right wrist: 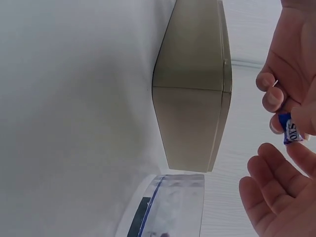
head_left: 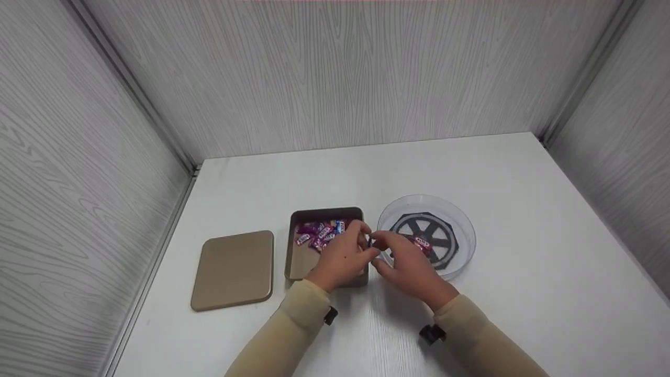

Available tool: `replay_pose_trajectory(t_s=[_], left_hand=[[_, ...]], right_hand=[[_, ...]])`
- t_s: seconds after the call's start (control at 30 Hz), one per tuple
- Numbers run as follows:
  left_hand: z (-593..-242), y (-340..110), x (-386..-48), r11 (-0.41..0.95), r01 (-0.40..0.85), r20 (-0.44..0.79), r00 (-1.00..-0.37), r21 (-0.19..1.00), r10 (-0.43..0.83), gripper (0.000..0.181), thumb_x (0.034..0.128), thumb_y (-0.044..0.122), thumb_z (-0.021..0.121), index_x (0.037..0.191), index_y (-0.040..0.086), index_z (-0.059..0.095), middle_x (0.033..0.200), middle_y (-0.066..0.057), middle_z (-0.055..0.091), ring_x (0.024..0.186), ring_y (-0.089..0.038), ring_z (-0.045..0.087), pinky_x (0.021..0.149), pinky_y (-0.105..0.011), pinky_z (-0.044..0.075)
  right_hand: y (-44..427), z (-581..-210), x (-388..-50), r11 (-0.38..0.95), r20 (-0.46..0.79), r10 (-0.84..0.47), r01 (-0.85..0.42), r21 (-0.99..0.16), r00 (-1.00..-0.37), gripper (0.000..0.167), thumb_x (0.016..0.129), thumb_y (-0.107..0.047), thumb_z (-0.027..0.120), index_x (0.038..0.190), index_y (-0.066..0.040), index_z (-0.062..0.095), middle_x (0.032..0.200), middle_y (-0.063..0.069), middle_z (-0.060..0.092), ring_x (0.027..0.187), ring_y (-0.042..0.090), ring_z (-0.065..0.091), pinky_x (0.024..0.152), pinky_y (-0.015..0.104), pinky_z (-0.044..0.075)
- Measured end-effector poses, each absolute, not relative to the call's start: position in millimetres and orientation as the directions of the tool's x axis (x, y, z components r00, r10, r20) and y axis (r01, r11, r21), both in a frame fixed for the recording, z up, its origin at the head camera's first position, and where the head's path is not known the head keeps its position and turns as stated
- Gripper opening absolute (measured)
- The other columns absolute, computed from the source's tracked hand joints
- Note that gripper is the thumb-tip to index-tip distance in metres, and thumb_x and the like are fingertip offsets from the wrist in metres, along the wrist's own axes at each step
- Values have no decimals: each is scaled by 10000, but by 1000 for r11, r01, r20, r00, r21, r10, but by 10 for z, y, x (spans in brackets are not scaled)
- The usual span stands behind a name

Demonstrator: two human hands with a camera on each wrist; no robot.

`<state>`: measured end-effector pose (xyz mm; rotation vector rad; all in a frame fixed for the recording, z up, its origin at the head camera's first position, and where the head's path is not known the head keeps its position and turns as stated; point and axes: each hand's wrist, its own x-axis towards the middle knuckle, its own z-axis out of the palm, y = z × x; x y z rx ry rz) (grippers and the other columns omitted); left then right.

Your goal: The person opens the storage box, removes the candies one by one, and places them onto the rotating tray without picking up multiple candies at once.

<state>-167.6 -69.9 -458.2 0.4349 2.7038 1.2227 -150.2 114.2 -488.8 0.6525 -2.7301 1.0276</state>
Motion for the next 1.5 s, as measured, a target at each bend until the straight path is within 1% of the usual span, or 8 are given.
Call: replay_pose_trajectory(t_s=[0.2,0.4,0.53,0.63,0.87,1.23,1.3,1.5], left_hand=[[-4603,-654,-1673,602,233,28,-944,764,330,388,960,305,677,1304,193,537,1180,-23,654,997,-162,608,900,-418,499],[-4606,-613,-1678,583,201,0,-946,787,325,371,974,338,656,1306,209,550,1139,6,665,980,-152,617,888,-414,503],[-4620,-586,-1682,568,182,-20,-944,802,330,328,993,354,620,1291,226,565,1083,20,680,928,-133,633,832,-394,522],[-4645,-575,-1686,566,198,-12,-938,800,346,305,992,352,615,1271,234,576,1085,19,687,924,-123,638,816,-378,524],[-4677,-595,-1711,575,245,1,-921,781,390,342,973,301,616,1296,196,577,1038,54,696,882,-96,641,817,-365,522],[-4721,-772,-1741,644,242,-17,-930,725,368,336,973,313,618,1266,149,621,996,84,672,872,-105,625,842,-387,511],[-4752,-814,-1749,662,237,-24,-933,711,359,327,967,314,611,1250,151,627,994,88,669,872,-108,622,836,-383,509],[-4825,-939,-1785,688,197,-71,-938,698,340,299,983,317,592,1229,151,634,1018,78,660,894,-134,617,822,-388,510]], right_hand=[[1119,-4904,-1507,667,355,-357,-502,-550,-864,390,922,-218,740,1293,-180,626,1152,-60,651,1033,69,606,848,315,532],[1108,-4922,-1526,670,440,-340,-543,-506,-831,341,867,-198,771,1186,-159,656,1063,-70,621,956,68,578,815,312,526],[1112,-4944,-1552,683,500,-327,-567,-461,-802,236,847,-103,736,1068,-148,667,960,-61,574,867,77,556,758,287,519],[1140,-4959,-1578,696,509,-313,-558,-451,-802,226,824,-34,713,1016,-146,668,930,-50,568,828,79,550,720,280,514],[1308,-4968,-1667,759,443,-253,-460,-461,-860,192,862,-44,712,1016,-156,683,961,-33,595,859,139,566,736,344,505],[1680,-5089,-1882,859,230,-130,-225,-459,-964,248,891,-82,646,1136,-101,669,1103,82,656,1050,298,598,894,482,489],[1741,-5113,-1904,870,211,-118,-204,-448,-970,269,882,-57,629,1147,-81,671,1126,107,665,1070,320,606,878,502,498],[1854,-5166,-1923,903,148,-69,-125,-412,-987,305,875,-64,612,1178,-61,644,1099,132,663,988,349,618,790,530,506]])
